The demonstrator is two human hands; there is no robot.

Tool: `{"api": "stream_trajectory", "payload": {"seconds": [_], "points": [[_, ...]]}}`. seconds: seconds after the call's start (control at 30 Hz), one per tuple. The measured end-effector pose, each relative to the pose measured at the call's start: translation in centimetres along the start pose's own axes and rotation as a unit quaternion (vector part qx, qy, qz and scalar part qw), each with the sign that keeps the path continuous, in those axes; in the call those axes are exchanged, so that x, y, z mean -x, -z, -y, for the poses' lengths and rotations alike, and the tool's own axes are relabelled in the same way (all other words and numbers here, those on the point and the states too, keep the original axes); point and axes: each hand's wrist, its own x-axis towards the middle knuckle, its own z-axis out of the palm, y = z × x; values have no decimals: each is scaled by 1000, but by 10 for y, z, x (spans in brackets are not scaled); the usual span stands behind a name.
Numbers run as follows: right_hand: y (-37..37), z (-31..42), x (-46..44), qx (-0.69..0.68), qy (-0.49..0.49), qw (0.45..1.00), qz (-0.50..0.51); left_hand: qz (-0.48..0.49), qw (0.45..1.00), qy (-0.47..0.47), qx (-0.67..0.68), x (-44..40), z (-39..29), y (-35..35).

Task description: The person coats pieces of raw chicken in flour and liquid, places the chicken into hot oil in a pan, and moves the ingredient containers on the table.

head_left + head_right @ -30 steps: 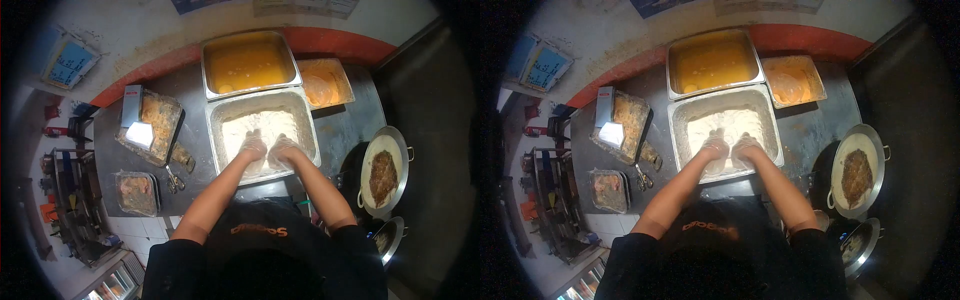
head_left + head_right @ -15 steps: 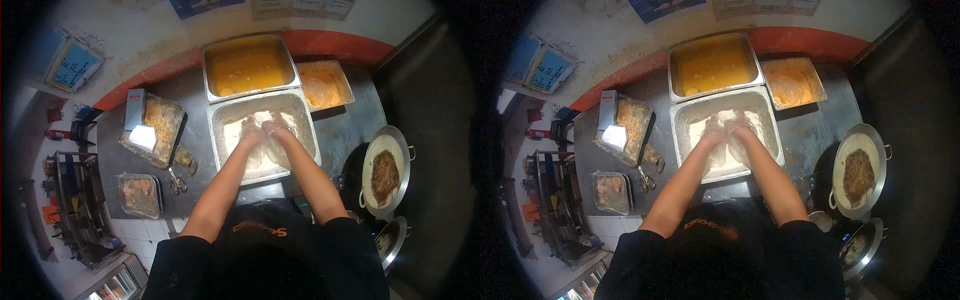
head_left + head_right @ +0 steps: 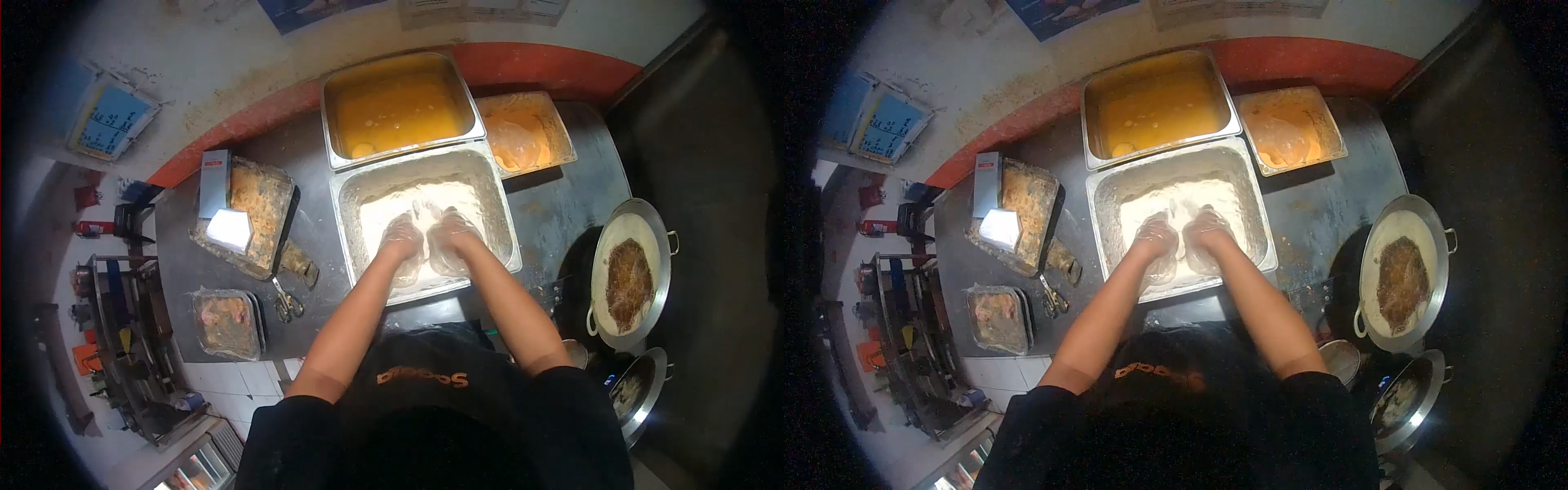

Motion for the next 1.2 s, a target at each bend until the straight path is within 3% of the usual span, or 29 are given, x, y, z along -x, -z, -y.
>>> {"api": "stream_trajectory", "payload": {"seconds": [0.07,0.1,0.13,0.17,0.2,0.27,0.3,0.43,0.5,0.53,0.6,0.63,0.83,0.9,0.97,1.03,1.1,1.13,1.2], "points": [[-11,-9,-13,37,-11,999,8,1,996,56,75,-8,6,-9],[-35,-34,-39,-75,-72,992,-71,-1,996,55,74,-3,0,3],[-48,-47,-55,-185,-129,963,-147,-48,986,120,104,7,-12,21],[-21,-26,-27,-211,-150,949,-177,-92,969,186,134,14,-19,30],[-24,-23,-29,-211,-151,950,-174,-90,969,187,134,12,-17,30],[-23,-21,-41,-170,-3,974,-151,-31,983,43,174,-5,-11,29],[-10,-8,-37,-134,-45,986,-92,-149,981,22,123,-28,3,-4],[-12,-17,-45,-110,-56,988,-97,-49,990,54,121,-42,15,13],[-18,-40,-38,-253,71,951,-160,-96,969,72,215,-31,19,12],[-14,-41,-29,-253,71,952,-156,-94,969,75,217,-28,19,7],[-3,-44,-14,-157,-63,978,-125,-140,975,54,165,-24,18,0],[-16,-56,-25,15,-44,994,-102,-162,976,42,138,-22,17,-3],[-19,-51,-16,20,-72,993,-87,-213,975,-43,-48,-16,28,-7],[-16,-46,-12,8,-83,992,-96,-168,981,44,-91,-2,21,15],[-25,-43,-16,-5,-96,990,-104,-161,982,8,-95,-3,21,13],[-35,-28,-26,107,56,991,-56,-153,982,-60,-97,-8,19,10],[-30,0,-12,59,50,994,-77,-150,976,-126,-100,-13,16,12],[-30,8,-6,19,33,994,-98,-152,975,-125,-101,-9,8,19],[-29,12,-4,-26,-5,995,-94,-135,984,19,119,2,-8,26]]}}
